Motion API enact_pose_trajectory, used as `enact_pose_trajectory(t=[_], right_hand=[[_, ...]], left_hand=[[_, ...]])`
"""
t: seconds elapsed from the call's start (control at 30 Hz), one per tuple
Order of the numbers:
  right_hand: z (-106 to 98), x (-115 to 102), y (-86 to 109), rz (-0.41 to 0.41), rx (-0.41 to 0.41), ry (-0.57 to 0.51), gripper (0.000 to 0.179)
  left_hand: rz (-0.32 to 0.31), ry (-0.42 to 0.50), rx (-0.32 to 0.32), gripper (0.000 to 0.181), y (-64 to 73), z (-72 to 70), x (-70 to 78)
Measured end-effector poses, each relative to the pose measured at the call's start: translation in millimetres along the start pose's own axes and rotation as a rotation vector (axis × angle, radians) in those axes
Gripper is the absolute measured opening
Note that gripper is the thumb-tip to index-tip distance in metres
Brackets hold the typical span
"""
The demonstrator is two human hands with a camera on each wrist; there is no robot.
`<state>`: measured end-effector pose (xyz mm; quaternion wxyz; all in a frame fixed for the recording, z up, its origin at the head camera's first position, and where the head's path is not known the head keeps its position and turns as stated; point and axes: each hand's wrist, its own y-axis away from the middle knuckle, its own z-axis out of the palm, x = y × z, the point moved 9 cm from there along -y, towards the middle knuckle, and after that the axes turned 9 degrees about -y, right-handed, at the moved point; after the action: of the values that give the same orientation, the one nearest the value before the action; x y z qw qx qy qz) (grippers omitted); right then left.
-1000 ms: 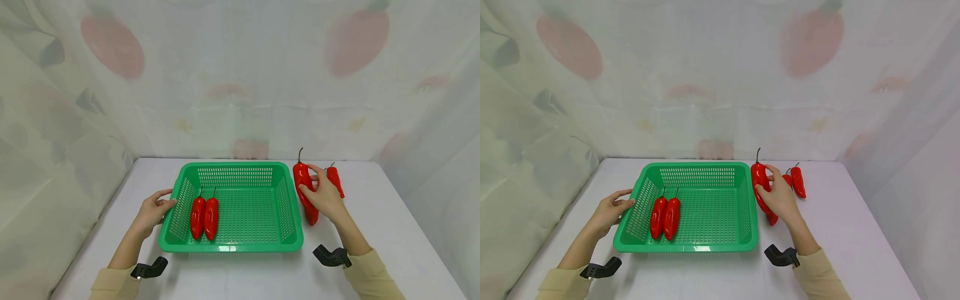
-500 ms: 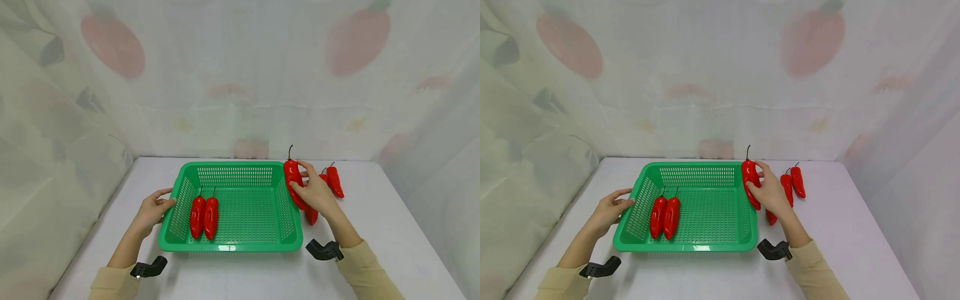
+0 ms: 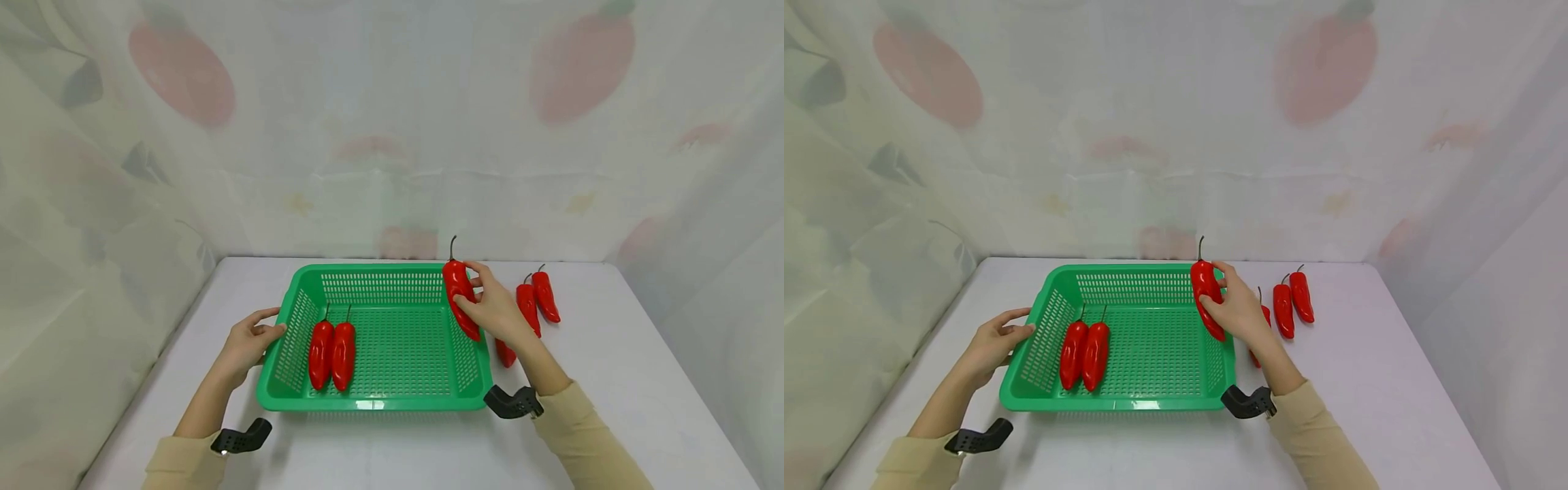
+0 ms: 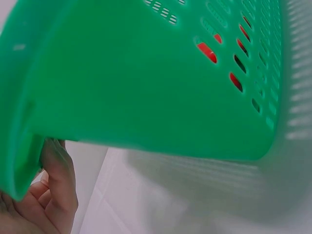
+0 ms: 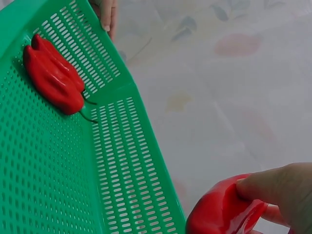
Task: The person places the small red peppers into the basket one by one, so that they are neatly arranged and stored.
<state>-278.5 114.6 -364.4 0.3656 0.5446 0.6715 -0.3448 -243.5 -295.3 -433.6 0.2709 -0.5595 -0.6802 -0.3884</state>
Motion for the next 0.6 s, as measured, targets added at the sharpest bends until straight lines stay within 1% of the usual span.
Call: enact_pose_trajectory(t=[0.1,0.3,0.6], right_hand=[[4,-6,-3.0,-0.014,-0.008,0.011,0.067],[13,-11,-8.6,-0.015,-0.027,0.000,0.067],[30,-14,-12.4,0.003,-0.063,-0.034,0.066]], left_hand=[[0.001,0.000,-0.002,0.057,-0.1,-0.1,0.1],[0.003,0.007,-0.009,0.057,0.1,0.4,-0.1],[-0.003,0.019,-0.012,0.058,0.1,0.3,0.2]])
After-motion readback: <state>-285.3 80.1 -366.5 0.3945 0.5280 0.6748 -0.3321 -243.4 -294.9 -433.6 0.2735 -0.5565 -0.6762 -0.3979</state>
